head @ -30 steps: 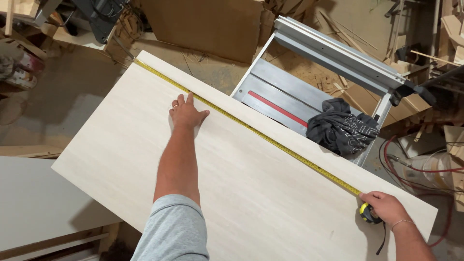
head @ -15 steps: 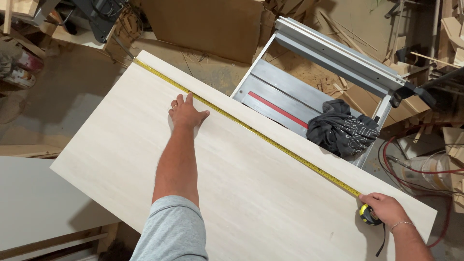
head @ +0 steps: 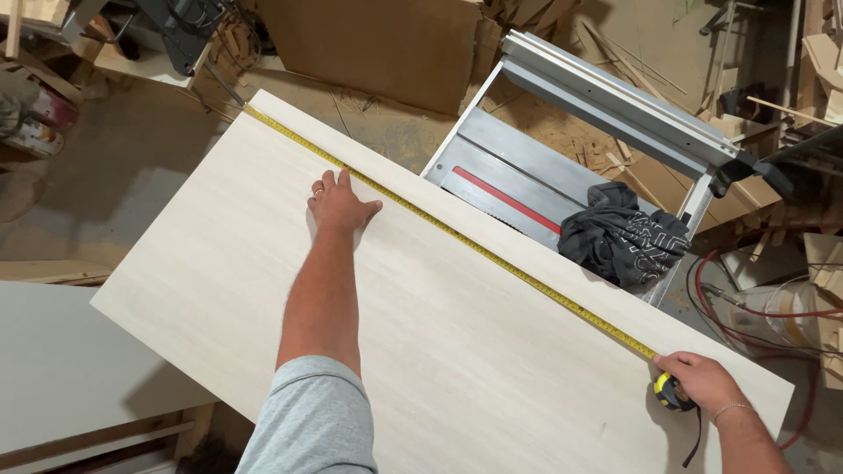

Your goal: Measuring a wooden board using a tape measure in a workshop

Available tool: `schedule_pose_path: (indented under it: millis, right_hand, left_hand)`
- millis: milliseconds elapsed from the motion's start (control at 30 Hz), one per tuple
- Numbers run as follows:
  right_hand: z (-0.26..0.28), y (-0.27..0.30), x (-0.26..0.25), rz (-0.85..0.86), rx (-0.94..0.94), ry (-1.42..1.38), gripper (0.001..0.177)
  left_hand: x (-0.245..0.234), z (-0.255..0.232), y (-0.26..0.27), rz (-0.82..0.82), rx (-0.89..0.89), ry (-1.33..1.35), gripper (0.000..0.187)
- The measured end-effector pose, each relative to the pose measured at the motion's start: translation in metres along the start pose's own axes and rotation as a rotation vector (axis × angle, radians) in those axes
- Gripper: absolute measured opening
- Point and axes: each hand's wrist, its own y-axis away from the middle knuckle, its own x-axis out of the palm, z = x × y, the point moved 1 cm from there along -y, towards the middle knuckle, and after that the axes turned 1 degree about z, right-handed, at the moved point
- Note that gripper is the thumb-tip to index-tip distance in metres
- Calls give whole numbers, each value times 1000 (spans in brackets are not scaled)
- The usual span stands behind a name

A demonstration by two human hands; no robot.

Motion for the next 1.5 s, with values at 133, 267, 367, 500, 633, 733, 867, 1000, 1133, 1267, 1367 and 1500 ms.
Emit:
schedule_pose_path:
  millis: [133, 267, 367, 500, 633, 733, 867, 1000, 1133, 1267, 1367, 1500]
  right_hand:
    - [-15, -19, -1, 63, -39, -11, 28]
    - [-17, -34, 4, 223, -96, -86, 23]
    - [12, -17, 13, 210, -102, -16, 22]
    - [61, 18, 29, 199, -186, 163, 28]
    - [72, 5, 59, 183, -348, 182, 25]
    - [96, 27, 76, 160, -367, 175, 24]
    - [109, 40, 94, 165, -367, 119, 25]
    - [103, 33, 100, 153, -401, -11, 24]
    - [83, 31, 85, 167, -388, -36, 26]
    - [19, 1, 59, 175, -405, -151, 23]
    - [-16, 1, 27, 172, -295, -167, 27]
    - [-64, -5, -18, 104, -154, -25, 32]
  left_hand:
    - [-6, -3, 5, 17, -4, -28, 103]
    - [-4, -3, 4, 17, -11, -31, 104]
    - [2, -1, -1, 6, -3, -42, 106]
    - [1, -1, 1, -1, -2, -23, 104]
    - [-2, -2, 5, -4, 4, 7, 103]
    - [6, 1, -1, -36, 15, 14, 100]
    - [8, 2, -5, -28, 15, 1, 104]
    - [7, 2, -6, -7, 6, -5, 104]
    - [1, 0, -2, -19, -3, 20, 91]
    - [5, 6, -11, -17, 5, 19, 94]
    - [21, 19, -34, -70, 32, 22, 71]
    - [25, 32, -54, -163, 81, 160, 55]
